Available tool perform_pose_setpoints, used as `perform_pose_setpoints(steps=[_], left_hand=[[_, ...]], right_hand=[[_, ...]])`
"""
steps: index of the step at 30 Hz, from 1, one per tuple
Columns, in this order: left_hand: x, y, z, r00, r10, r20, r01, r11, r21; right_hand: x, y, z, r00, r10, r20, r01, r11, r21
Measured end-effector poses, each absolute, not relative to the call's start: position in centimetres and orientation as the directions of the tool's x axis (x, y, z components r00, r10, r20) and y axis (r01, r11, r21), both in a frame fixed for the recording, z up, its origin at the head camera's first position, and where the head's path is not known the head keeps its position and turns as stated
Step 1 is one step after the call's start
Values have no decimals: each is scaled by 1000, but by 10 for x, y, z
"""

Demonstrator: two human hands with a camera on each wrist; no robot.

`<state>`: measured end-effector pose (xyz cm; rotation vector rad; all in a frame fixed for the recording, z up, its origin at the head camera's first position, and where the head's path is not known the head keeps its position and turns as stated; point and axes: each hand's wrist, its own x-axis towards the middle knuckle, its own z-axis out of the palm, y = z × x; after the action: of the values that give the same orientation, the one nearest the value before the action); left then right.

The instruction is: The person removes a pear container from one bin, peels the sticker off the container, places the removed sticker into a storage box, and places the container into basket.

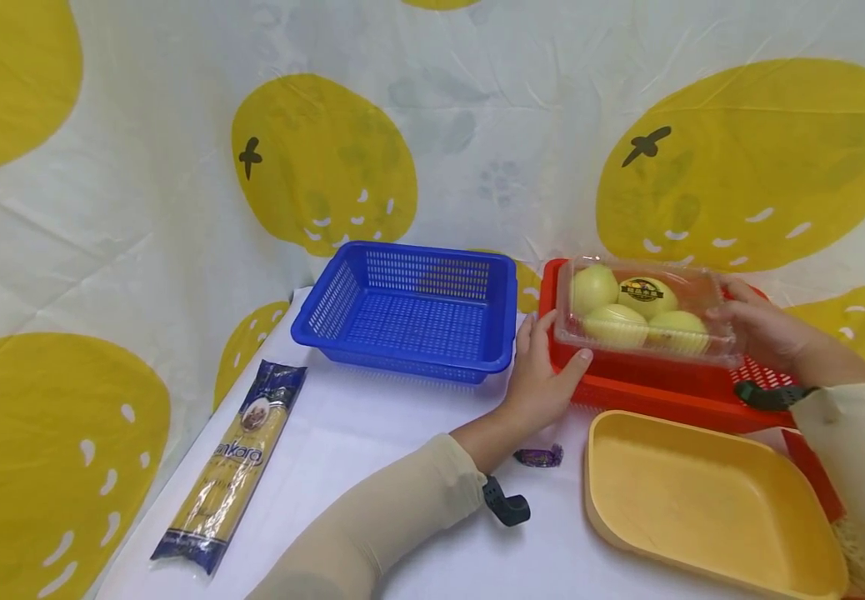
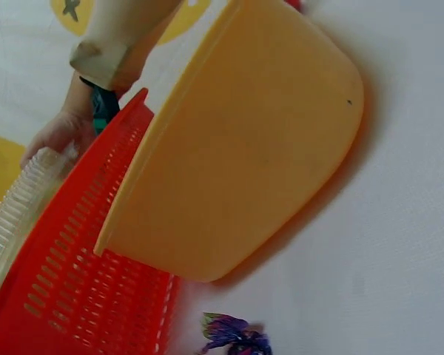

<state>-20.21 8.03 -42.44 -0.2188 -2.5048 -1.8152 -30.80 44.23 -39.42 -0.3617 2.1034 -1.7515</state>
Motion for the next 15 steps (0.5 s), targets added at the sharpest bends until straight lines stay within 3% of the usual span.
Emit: perform_pose_setpoints(steps=[5,15], left_hand=[[-203,76,-416,-974,117,192,217,267,939],[-202,57,-403,-954,151,257,285,201,937]], right_hand=[[-295,434,-385,-868,-496,-12,-1,26,-1000],[-270,420,-369,-882,-472,-7,32,-45,-998]])
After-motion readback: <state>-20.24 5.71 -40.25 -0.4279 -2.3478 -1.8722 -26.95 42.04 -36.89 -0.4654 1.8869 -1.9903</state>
